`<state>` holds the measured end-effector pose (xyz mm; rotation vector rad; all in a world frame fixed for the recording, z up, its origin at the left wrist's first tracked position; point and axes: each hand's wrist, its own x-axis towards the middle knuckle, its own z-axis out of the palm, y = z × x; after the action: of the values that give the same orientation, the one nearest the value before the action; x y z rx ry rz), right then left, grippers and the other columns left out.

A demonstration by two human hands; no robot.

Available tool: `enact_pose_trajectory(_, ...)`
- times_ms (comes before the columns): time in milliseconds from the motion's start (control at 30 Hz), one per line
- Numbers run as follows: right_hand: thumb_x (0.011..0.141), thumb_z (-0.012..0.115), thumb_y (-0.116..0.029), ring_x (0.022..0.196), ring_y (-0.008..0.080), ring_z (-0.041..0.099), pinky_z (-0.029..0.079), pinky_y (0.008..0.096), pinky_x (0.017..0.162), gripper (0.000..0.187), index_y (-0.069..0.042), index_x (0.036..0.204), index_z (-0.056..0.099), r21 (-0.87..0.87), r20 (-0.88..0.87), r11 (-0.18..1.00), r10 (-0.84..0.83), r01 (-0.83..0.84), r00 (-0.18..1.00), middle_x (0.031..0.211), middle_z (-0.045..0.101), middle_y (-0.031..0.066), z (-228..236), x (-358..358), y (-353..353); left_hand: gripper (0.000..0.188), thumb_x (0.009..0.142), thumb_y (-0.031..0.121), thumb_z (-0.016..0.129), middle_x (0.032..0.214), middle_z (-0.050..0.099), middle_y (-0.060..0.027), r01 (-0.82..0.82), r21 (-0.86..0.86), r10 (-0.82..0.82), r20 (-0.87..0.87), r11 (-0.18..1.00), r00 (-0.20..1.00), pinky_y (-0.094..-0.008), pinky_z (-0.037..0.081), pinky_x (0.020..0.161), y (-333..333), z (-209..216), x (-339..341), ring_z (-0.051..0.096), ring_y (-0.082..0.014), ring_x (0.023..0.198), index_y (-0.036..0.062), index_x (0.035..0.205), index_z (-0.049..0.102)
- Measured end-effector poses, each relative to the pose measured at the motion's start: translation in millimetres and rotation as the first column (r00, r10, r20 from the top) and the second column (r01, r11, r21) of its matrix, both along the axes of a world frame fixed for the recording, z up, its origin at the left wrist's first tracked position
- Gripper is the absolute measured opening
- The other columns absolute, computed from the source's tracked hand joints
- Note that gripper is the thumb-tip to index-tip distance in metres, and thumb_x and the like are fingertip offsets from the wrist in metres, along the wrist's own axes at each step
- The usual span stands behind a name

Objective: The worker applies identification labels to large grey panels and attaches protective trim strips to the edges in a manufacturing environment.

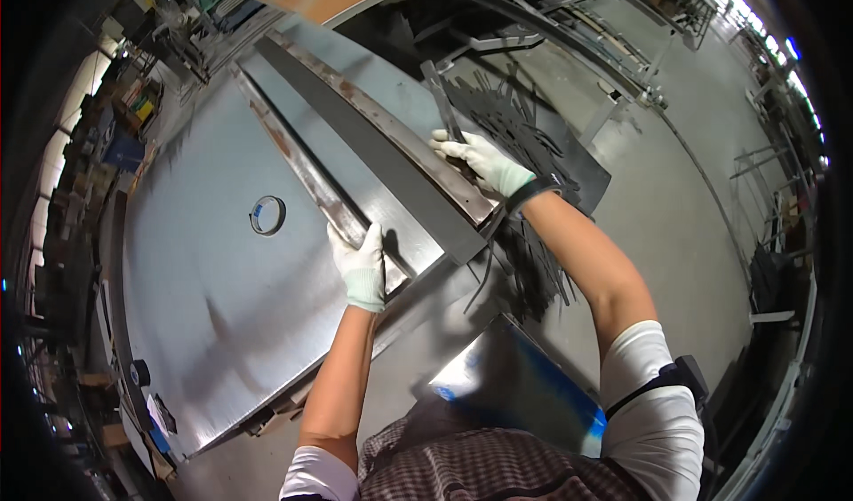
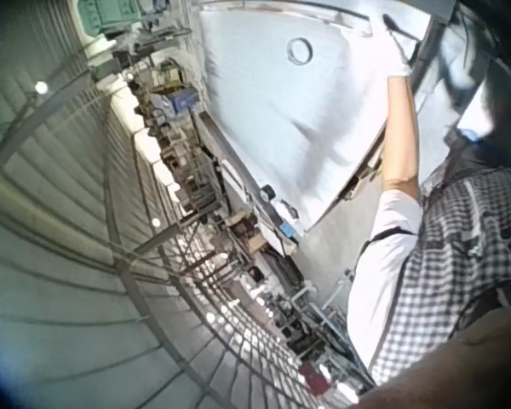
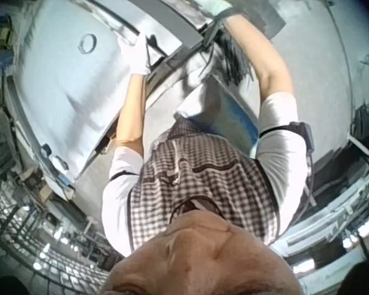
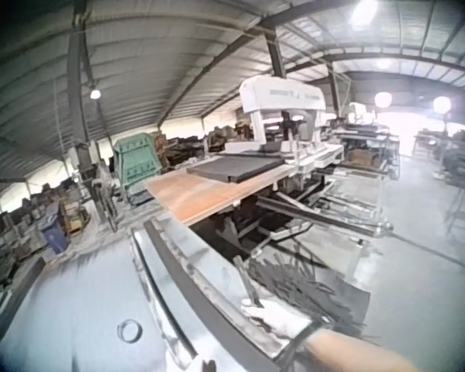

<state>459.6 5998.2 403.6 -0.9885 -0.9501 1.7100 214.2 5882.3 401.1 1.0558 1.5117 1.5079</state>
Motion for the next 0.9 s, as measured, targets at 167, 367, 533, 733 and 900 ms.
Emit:
enact_pose_trajectory(167, 0.096, 0.055, -0.015, 0.101, 0.0135, 0.062, 0.051, 0.0278, 0.087, 0.037, -0.002, 0.131, 0.054, 0.048, -0.098, 0.978, 0.207, -0.203, 0.973, 0.115, 0.063, 0.0082, -11, -34, 30, 0.070, 0.090, 0.015, 0.068, 0.130, 0.051, -0.0147, 0.032, 0.031, -0.034, 0.044, 0.999, 0.998, -0.0277, 0.043, 0.096, 49, -10, 18, 0.054, -0.0179, 0.111, -0.0087, 0.143, 0.030)
enact_pose_trajectory(367, 0.093, 0.059, -0.016, 0.101, 0.0130, 0.058, 0.046, 0.0277, 0.089, 0.039, -0.002, 0.129, 0.055, -0.003, -0.134, 0.985, 0.168, -0.170, 0.977, 0.110, 0.063, 0.0056, -12, -53, 55, 0.072, 0.094, 0.022, 0.063, 0.142, 0.045, -0.0169, 0.037, 0.022, -0.040, 0.167, 0.999, 0.985, -0.0311, 0.036, 0.106, 89, -19, 9, 0.047, -0.0213, 0.124, -0.0070, 0.147, 0.025)
enact_pose_trajectory(533, 0.097, 0.055, -0.020, 0.108, 0.0137, 0.056, 0.044, 0.0290, 0.097, 0.037, 0.000, 0.128, 0.055, 0.204, 0.021, 0.977, 0.063, -0.066, 0.998, 0.119, 0.061, 0.0070, -37, -38, 34, 0.059, 0.092, 0.018, 0.063, 0.137, 0.049, -0.0212, 0.043, 0.144, 0.029, -0.459, 0.989, 0.888, -0.0377, 0.036, 0.107, 61, -5, 9, 0.046, -0.0323, 0.128, -0.0022, 0.141, 0.037)
enact_pose_trajectory(733, 0.096, 0.055, -0.020, 0.114, 0.0183, 0.056, 0.042, 0.0298, 0.100, 0.045, 0.005, 0.133, 0.047, 0.100, -0.042, 0.984, -0.141, 0.145, 0.989, 0.123, 0.061, 0.0141, -28, -15, -38, 0.035, 0.074, 0.003, 0.073, 0.117, 0.060, -0.0169, 0.780, 0.224, -0.151, -0.914, 0.585, 0.376, -0.0451, 0.045, 0.096, 11, 32, 0, 0.057, -0.0342, 0.110, 0.0061, 0.108, 0.066)
enact_pose_trajectory(900, 0.095, 0.055, -0.013, 0.100, 0.0125, 0.060, 0.047, 0.0235, 0.087, 0.039, 0.004, 0.130, 0.048, 0.053, -0.121, 0.963, -0.258, 0.266, 0.959, 0.112, 0.066, 0.0099, -16, -16, -52, 0.034, 0.070, 0.007, 0.076, 0.110, 0.063, -0.0112, 0.765, 0.234, -0.079, -0.934, 0.600, 0.348, -0.0461, 0.047, 0.090, 13, 25, 3, 0.059, -0.0333, 0.104, 0.0108, 0.103, 0.067)
